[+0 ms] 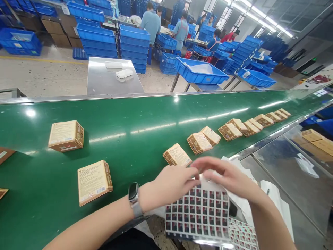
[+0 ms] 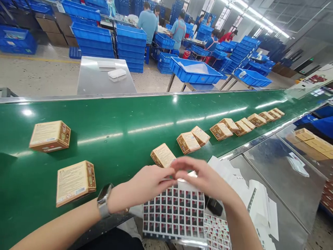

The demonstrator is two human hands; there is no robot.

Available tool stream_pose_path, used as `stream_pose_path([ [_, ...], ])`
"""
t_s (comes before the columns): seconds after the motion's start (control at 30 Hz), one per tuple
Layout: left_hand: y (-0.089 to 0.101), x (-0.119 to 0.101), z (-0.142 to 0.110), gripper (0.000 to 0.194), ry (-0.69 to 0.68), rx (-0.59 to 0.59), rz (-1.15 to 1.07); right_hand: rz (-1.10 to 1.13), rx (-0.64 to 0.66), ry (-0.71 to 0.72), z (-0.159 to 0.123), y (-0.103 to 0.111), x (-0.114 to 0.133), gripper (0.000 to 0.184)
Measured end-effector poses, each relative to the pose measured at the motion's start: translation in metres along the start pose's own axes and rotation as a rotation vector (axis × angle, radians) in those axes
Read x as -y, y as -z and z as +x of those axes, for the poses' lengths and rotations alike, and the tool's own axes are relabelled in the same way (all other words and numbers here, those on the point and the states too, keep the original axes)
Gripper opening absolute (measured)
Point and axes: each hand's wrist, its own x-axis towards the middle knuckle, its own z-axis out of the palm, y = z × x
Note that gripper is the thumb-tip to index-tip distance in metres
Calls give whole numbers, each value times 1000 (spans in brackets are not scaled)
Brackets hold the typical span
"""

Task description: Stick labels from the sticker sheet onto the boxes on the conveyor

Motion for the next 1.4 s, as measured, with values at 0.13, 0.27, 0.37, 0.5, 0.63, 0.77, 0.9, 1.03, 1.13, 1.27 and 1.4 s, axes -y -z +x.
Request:
stream_pose_path([
  [0.13, 19, 11, -19, 23, 175, 15, -311, -116, -35, -6, -24, -30, 20, 25],
  [0.27, 27, 14, -29, 17, 197, 66, -277, -91, -64, -12, -26, -40, 10, 25],
  [0.37, 29, 13, -31, 17, 216, 63, -211, -140, -92, 53, -24, -41, 3, 16],
  [0.5, 26, 14, -26, 21, 217, 62, -169, -346, -214, 263, -18, -50, -4, 11],
  [0.63, 19, 22, -18, 29, 166, 31, -110, -439, -339, 424, -15, -58, -9, 14],
  [0.77, 10, 34, -6, 32, 124, 55, 34, -209, -339, 279, -13, -46, -24, 12],
  [0.9, -11, 47, 23, 19, -23, 77, 102, 175, -449, 33, 14, -9, -69, 27],
  [1.03, -37, 63, 66, 20, -219, 120, 317, 402, -504, -152, 56, 16, -120, 51],
  [1.13, -48, 72, 87, 20, -218, 155, 349, 442, -508, -186, 74, 18, -143, 63],
  [1.27, -52, 75, 97, 20, -208, 163, 361, 444, -559, -196, 79, 17, -155, 61],
  [1.4, -53, 73, 105, 18, -207, 168, 349, 363, -642, -209, 81, 19, -165, 55],
])
